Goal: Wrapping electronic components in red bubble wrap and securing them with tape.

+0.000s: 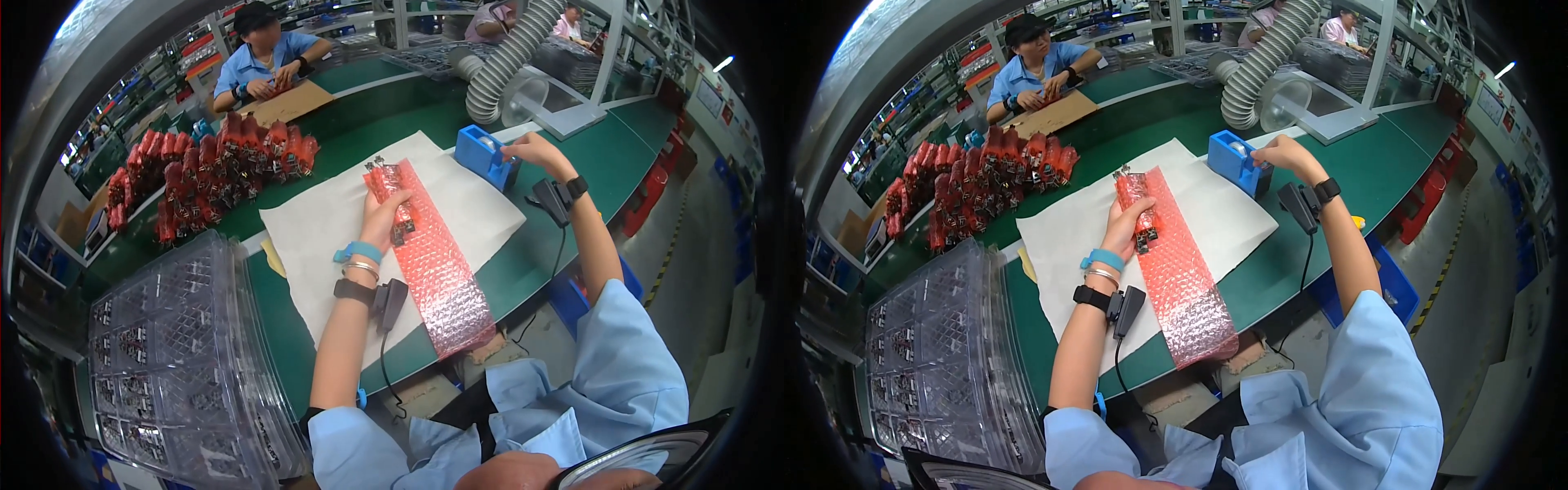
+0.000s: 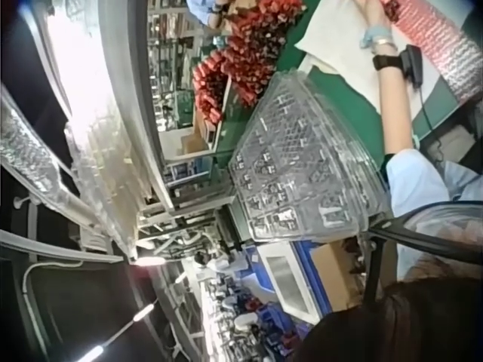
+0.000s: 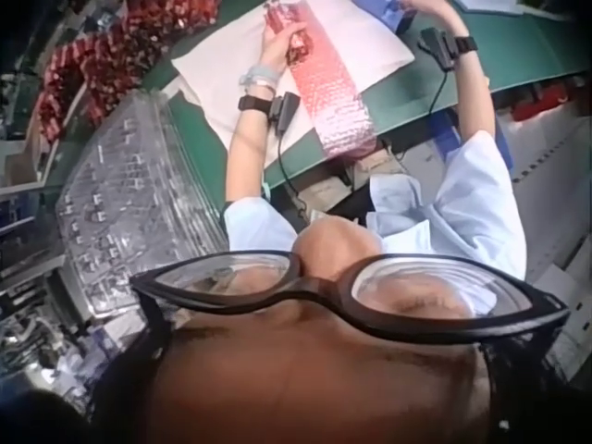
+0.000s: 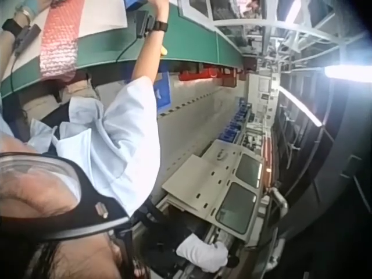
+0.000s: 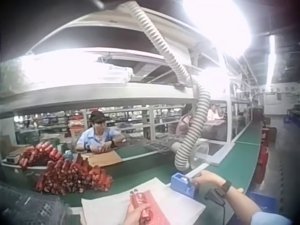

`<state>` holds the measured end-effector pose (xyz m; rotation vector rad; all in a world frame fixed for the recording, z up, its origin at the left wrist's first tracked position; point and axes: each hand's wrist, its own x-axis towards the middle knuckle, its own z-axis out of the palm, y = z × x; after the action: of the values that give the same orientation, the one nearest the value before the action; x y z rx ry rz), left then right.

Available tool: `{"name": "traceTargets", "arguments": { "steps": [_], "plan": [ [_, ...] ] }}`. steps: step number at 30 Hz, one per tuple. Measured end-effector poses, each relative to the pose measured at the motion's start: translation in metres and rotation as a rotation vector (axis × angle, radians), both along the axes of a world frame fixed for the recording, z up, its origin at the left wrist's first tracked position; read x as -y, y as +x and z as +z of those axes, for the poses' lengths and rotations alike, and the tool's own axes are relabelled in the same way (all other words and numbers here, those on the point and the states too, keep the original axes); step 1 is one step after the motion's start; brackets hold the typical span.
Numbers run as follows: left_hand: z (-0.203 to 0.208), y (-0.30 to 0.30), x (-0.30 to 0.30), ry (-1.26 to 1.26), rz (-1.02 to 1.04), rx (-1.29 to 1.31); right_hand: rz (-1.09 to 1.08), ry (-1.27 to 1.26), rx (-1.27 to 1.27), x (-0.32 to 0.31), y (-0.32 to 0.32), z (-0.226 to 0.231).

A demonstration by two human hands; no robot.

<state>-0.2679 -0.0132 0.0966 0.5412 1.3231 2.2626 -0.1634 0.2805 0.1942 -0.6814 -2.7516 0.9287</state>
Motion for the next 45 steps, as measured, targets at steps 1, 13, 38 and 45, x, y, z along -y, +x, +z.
{"name": "traceTargets", "arguments": {
  "steps": [1, 13, 38, 45],
  "plan": [
    [0.000, -0.001, 0.001, 0.002, -0.006, -0.007, -0.017, -0.040, 0.035, 0.005, 0.002, 0.005],
    [-0.002, -0.004, 0.001, -0.009, -0.022, 0.010, 0.004, -0.795, -0.342, -0.009, 0.030, -0.006],
    [-0.003, -0.003, 0.000, -0.081, 0.003, -0.025, -0.035, -0.285, -0.131, -0.018, 0.032, -0.043],
    [-0.003, -0.005, -0.001, -0.090, 0.008, -0.025, 0.027, -0.219, -0.046, -0.015, 0.032, -0.047]
  ]
}}
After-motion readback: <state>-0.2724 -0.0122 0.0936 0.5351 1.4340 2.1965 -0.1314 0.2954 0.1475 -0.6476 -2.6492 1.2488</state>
